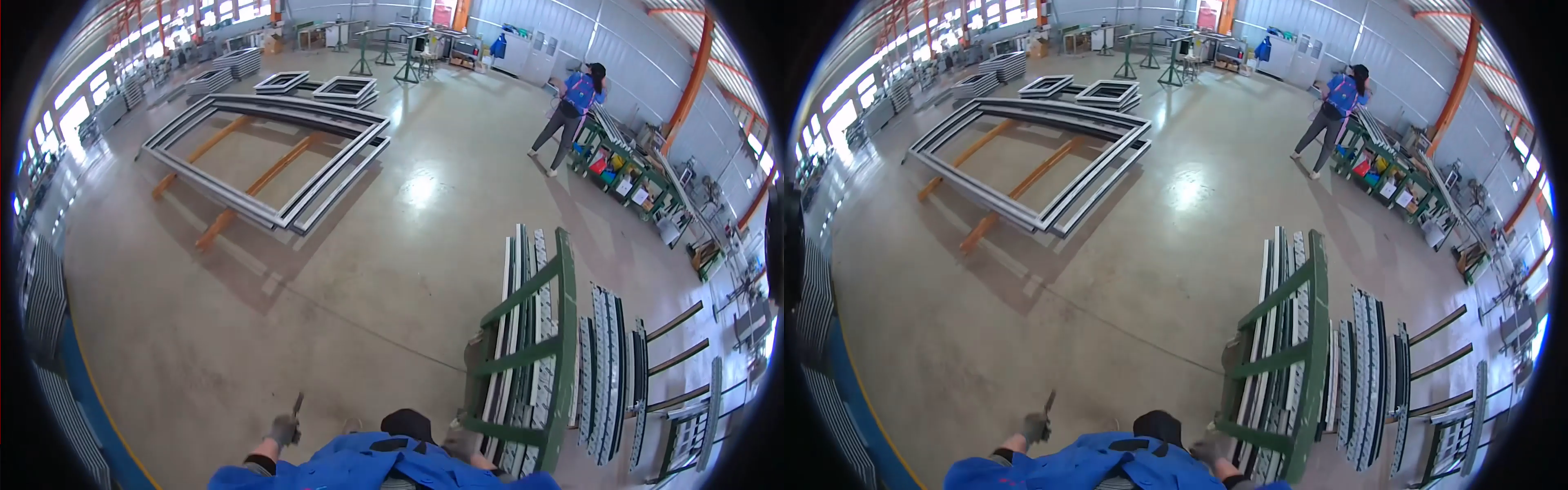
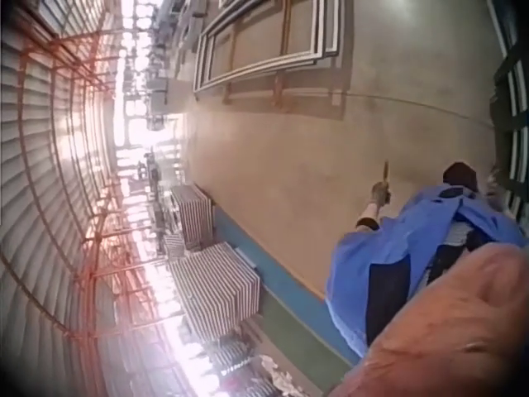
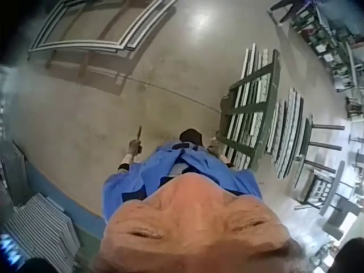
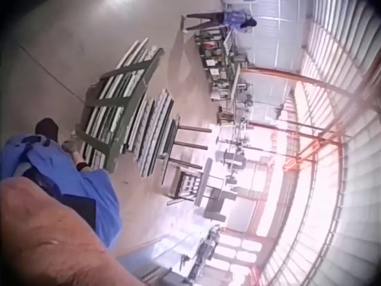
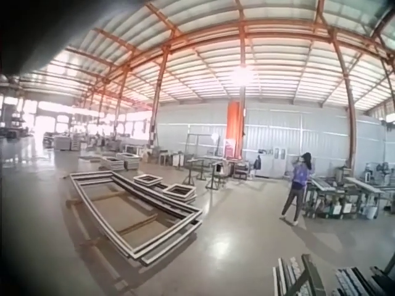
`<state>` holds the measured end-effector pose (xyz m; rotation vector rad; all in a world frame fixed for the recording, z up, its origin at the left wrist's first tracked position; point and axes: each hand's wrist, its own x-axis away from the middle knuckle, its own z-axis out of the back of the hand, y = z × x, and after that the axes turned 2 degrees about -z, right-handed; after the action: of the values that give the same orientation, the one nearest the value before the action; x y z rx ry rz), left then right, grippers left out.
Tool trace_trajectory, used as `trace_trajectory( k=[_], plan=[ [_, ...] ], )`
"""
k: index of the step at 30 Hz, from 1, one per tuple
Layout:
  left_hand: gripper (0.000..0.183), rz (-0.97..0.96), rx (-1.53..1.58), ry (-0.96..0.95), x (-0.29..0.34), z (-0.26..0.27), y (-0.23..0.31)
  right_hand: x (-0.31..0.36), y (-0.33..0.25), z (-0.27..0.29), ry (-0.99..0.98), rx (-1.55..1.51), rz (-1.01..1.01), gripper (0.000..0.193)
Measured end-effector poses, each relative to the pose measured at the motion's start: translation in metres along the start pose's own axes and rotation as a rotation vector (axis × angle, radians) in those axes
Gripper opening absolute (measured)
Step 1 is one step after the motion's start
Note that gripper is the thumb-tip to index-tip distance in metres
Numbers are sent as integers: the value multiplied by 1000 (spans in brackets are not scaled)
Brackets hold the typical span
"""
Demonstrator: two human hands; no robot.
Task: Assembling metal window frames by fitting components and tapping them into place with a mallet.
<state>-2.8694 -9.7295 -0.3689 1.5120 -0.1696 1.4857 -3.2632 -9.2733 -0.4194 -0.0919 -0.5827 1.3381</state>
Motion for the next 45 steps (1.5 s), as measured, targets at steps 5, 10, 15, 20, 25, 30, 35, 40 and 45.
trace_trajectory(
  k=[5, 10, 15, 20, 25, 30, 35, 40, 45],
  plan=[
    [29, -302, -100, 44, -114, -13, 385, -120, 122, 17, 48, -491, -516, 33],
    [30, -315, -120, 23, -238, -81, 593, -268, 270, 149, 215, -521, -583, 30],
    [30, -41, -20, -160, -346, -152, 674, -473, 450, 363, 247, -1040, -785, 36],
    [31, 1, -177, -228, -510, -220, 805, -671, 621, 651, 633, -1048, -623, 43],
    [31, -229, -374, -315, -671, -264, 1032, -778, 757, 737, 599, -1082, -745, 44],
    [31, 109, 145, -488, -793, -368, 1312, -779, 879, 641, 3, -235, -538, 36],
    [25, -758, 290, -713, -819, -517, 1788, -922, 1031, 714, 17, -355, -528, 33],
    [24, -821, 173, -545, -915, -633, 2064, -1041, 1244, 859, 130, -463, -656, 30],
    [42, -187, -144, -291, -1115, -629, 2003, -1241, 1417, 1166, 592, -1314, -861, 27]
  ],
)
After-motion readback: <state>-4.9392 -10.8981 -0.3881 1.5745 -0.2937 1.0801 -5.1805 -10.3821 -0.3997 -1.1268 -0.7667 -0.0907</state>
